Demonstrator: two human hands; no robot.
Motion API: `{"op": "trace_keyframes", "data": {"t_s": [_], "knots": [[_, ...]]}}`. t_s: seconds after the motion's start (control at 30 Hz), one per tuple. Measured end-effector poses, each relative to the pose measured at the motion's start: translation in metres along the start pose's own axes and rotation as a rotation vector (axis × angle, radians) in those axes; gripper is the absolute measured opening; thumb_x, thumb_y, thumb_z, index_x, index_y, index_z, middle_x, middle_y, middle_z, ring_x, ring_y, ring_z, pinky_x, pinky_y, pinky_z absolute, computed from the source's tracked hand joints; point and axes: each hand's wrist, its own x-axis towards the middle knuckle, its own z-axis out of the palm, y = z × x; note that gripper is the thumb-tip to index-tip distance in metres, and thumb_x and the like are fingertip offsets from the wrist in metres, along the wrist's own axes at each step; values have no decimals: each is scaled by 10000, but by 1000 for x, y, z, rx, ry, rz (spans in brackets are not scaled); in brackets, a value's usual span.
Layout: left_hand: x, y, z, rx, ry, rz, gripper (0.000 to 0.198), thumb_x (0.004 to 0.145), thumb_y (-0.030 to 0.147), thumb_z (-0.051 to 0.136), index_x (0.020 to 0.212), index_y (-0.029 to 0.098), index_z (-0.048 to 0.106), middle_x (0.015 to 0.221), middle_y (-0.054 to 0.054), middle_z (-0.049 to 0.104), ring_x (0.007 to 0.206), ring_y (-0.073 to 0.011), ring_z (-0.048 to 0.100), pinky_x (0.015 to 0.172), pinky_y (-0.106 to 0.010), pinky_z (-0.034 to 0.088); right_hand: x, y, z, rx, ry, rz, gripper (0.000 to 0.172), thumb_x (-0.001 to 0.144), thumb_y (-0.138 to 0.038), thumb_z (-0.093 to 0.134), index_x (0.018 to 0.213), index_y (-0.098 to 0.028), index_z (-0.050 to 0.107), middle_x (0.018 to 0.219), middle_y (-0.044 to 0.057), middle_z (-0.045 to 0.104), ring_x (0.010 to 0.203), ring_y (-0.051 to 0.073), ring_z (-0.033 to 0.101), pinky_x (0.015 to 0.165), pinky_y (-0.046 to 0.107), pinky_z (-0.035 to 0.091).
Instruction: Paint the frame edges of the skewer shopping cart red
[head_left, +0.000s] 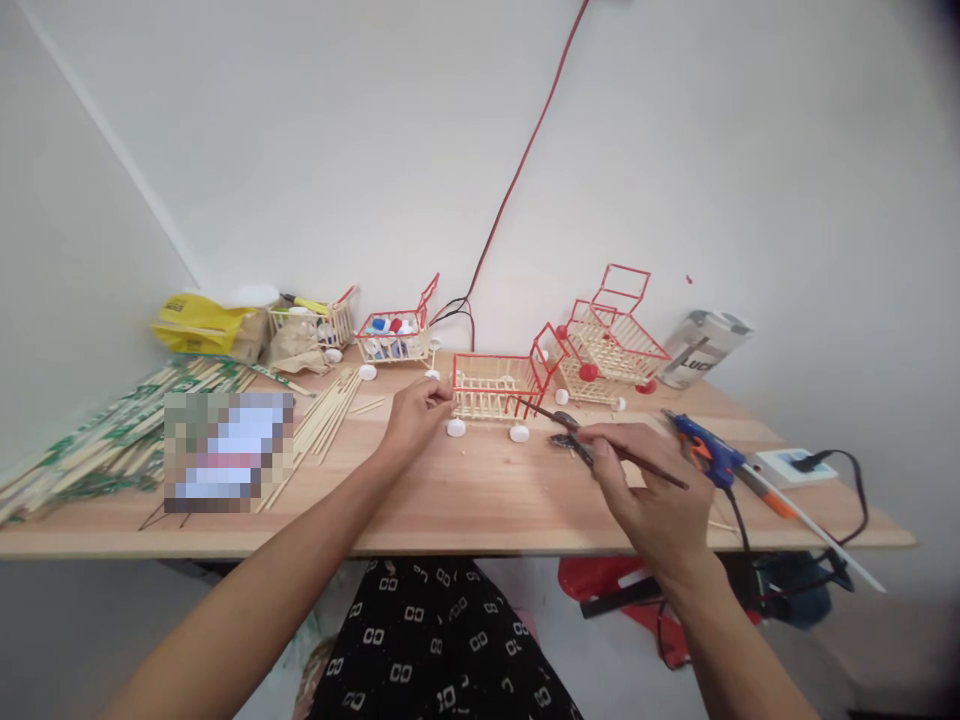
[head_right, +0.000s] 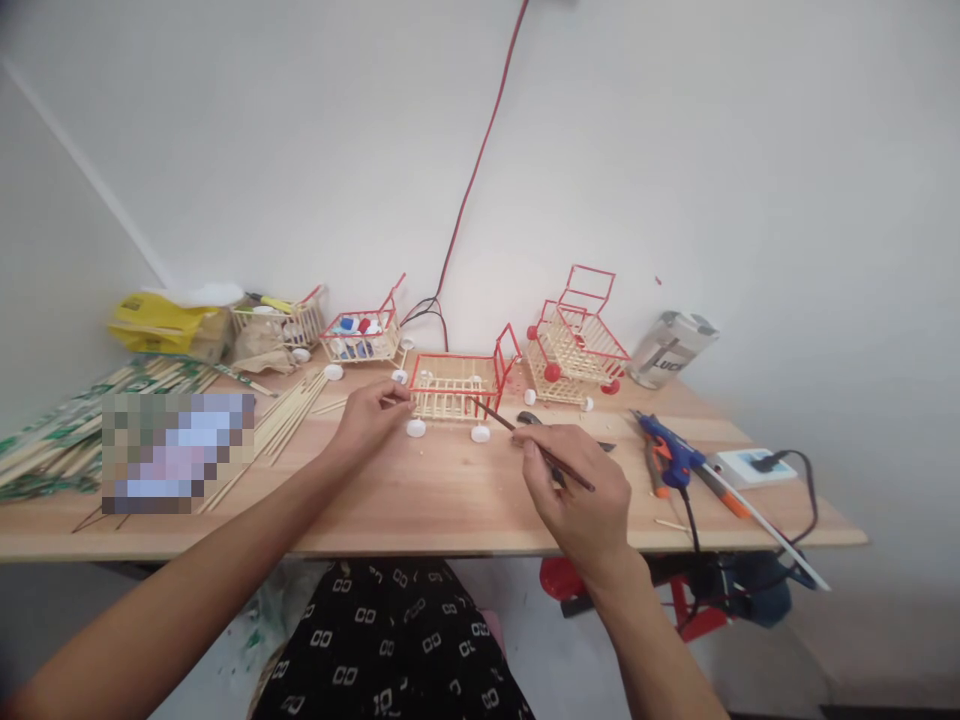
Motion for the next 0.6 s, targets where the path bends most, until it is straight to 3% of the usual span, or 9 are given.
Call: {"op": "trace_keyframes", "data": {"t_s": [0.6], "knots": [[-1,1,0,18,-4,5,51,722,206,653,699,167,677,766,-18,680,724,-154,618,674,-264,462,0,-3,1,-12,-19,-6,142,863,-121,586,902,-221,678,820,15,732,756,148,695,716,272,542]]}}
